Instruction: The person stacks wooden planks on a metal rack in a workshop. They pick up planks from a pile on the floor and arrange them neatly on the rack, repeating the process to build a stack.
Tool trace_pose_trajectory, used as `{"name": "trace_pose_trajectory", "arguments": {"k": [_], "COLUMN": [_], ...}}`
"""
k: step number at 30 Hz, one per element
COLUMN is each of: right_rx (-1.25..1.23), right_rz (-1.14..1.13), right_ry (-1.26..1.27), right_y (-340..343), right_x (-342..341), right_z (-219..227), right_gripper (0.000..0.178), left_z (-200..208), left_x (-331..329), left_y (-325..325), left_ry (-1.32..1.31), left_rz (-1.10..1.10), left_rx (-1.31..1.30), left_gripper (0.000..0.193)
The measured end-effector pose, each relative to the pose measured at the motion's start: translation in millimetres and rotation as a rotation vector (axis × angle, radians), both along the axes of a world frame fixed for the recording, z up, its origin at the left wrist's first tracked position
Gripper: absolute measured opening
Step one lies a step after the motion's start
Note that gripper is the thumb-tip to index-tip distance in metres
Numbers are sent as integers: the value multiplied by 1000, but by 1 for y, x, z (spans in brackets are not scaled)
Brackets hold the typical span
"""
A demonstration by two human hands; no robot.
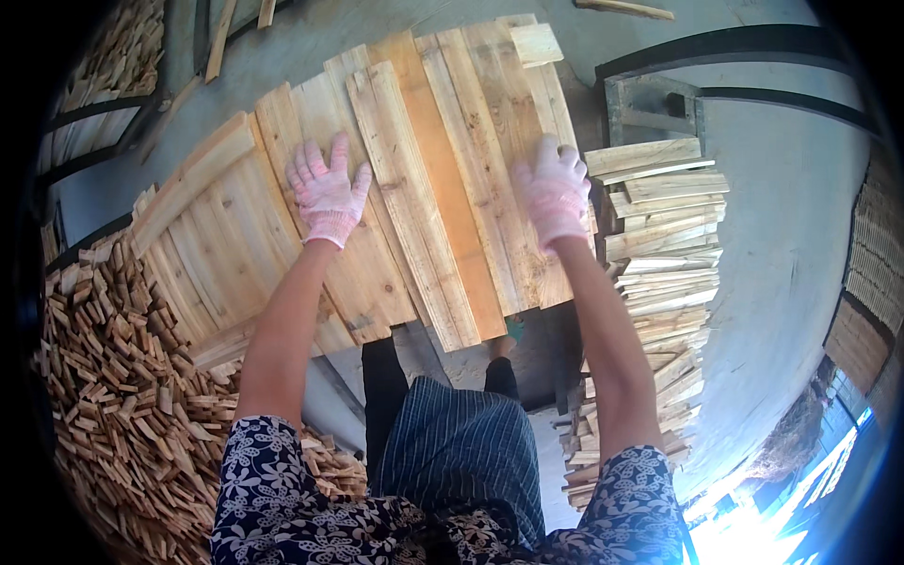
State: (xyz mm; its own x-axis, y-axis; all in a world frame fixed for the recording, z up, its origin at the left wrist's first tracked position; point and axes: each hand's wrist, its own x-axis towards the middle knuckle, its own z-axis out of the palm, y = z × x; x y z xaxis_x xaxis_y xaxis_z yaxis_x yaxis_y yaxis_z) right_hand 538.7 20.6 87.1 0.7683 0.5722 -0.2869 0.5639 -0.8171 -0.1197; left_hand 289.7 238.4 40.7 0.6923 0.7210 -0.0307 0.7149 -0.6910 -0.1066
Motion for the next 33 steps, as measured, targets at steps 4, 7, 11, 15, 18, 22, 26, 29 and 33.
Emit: {"name": "trace_pose_trajectory", "arguments": {"k": [4, 7, 11, 15, 18, 22, 26, 29, 33], "right_rx": [144, 106, 234, 122, 222, 239, 328, 408, 621], "right_rz": [228, 197, 75, 7, -40, -121, -111, -172, -506], "right_ry": [198, 171, 138, -127, 118, 132, 364, 674, 287], "right_y": [22, 25, -2, -48, -85, -58, -61, -84, -186], "right_x": [-131, -180, -138, -34, 47, 32, 49, 72, 96], "right_z": [20, 18, 48, 57, 11, -8, 1, 1, -48], "right_gripper": [77, 80, 77, 66, 50, 42, 45, 51, 56], "left_z": [2, -1, 2, -4, -12, -15, -9, 33, 69], "left_x": [2, 4, 4, -3, 0, -3, -8, 83, 231], "left_y": [6, 3, 1, 2, 0, 12, 25, -30, -210], "left_ry": [-39, -99, -80, -54, -22, 58, 156, 161, -445], "left_rz": [-14, -29, -17, -29, -47, -14, 48, 57, -642], "left_rx": [16, 9, -22, 1, 19, 76, 90, -56, -526], "left_gripper": [69, 69, 69, 71, 72, 72, 73, 73, 57]}}
